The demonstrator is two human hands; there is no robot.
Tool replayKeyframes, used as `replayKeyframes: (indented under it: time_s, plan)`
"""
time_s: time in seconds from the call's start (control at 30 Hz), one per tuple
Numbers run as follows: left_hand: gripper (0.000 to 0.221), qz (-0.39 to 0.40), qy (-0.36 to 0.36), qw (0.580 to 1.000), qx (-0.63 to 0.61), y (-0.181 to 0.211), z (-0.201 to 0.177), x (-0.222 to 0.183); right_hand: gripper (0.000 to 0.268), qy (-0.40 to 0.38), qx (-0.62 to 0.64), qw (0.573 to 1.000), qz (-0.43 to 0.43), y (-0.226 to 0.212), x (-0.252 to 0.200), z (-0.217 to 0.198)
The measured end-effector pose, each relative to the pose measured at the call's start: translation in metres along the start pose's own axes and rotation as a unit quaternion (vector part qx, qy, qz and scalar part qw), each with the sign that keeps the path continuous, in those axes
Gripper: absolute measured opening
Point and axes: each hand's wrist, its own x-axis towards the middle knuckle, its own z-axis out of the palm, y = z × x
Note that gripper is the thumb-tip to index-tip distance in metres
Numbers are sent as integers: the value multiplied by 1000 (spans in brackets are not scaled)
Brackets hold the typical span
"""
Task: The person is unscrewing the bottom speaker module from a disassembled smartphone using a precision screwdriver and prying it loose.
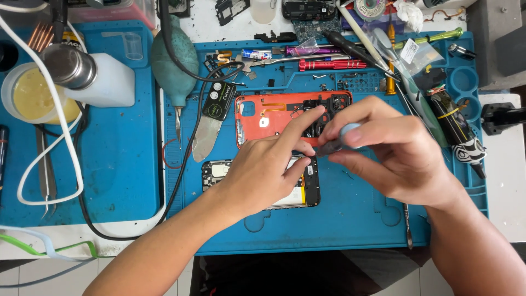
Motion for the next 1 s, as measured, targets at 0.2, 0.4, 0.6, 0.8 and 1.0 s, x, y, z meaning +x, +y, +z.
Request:
replayKeyframes:
  time_s: [0.2, 0.4, 0.6, 0.8, 1.0]
  plan:
    - [81, 17, 5, 1000, -10, -1, -1, -1, 57, 45, 40, 998, -21, 2, -1, 1]
    - [72, 51, 35, 998, 30, -5, -9, 0, 70, 125, 24, 991, -25, -10, -2, 7]
    - [64, 76, 113, 982, 133, -22, -35, 3, 58, 43, 23, 999, 5, 3, -2, 19]
    - [54, 54, 93, 977, 186, -32, -31, 3, 60, 46, -8, 999, -11, 8, -3, 20]
    - [53, 46, 85, 980, 174, -31, -33, 2, 64, 30, -41, 998, -26, 7, 1, 19]
